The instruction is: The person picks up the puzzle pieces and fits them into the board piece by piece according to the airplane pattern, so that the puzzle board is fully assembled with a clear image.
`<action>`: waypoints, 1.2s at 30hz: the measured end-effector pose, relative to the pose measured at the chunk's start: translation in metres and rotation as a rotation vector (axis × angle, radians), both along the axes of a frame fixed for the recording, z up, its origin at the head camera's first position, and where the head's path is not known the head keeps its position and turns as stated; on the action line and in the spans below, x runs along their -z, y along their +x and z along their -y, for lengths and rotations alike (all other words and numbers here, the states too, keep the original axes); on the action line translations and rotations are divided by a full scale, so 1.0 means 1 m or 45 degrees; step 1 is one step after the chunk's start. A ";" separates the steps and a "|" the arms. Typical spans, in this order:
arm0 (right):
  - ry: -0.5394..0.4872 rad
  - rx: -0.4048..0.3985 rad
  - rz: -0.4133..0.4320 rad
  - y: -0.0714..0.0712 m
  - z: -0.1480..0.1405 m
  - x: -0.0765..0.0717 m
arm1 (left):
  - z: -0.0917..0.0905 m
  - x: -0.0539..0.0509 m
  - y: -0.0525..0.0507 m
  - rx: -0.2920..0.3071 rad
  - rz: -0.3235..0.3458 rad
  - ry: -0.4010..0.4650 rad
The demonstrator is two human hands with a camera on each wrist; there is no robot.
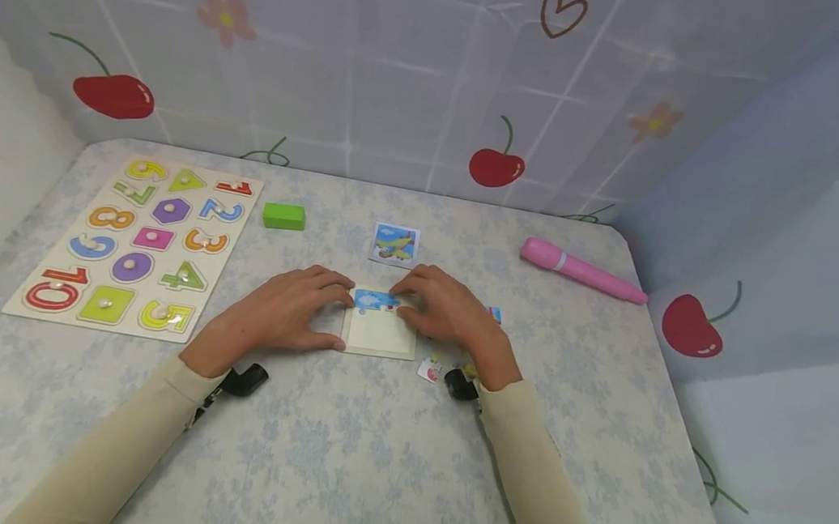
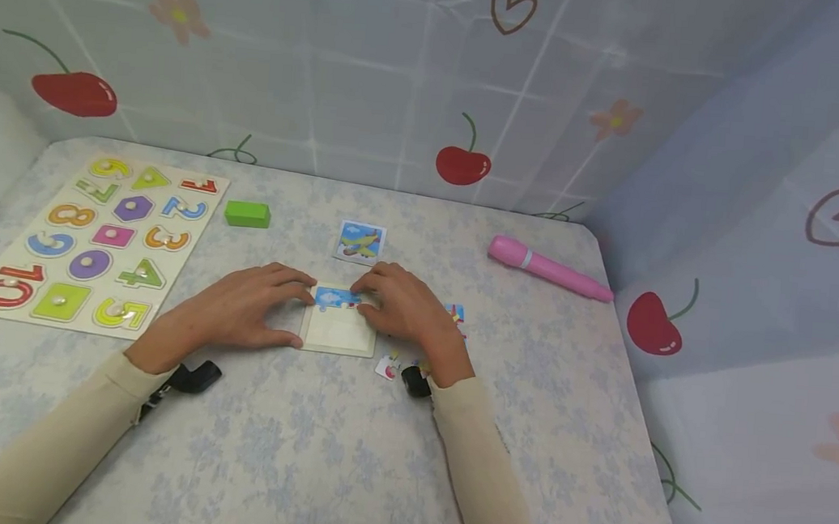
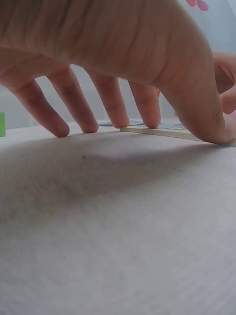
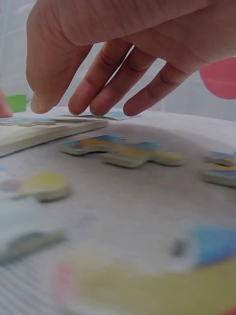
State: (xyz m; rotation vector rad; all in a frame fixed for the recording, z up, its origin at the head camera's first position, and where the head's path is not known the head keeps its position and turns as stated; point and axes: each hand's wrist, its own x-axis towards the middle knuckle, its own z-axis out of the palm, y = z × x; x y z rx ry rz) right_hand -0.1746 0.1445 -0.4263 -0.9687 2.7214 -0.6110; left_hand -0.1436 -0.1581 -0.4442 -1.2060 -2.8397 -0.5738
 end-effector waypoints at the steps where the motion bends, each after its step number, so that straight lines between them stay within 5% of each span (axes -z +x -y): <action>1: -0.009 0.009 -0.002 0.000 -0.003 0.000 | 0.000 0.000 0.000 0.000 -0.001 -0.004; 36: -0.189 0.201 0.102 0.003 -0.075 0.000 | -0.001 0.000 0.002 0.003 -0.003 -0.022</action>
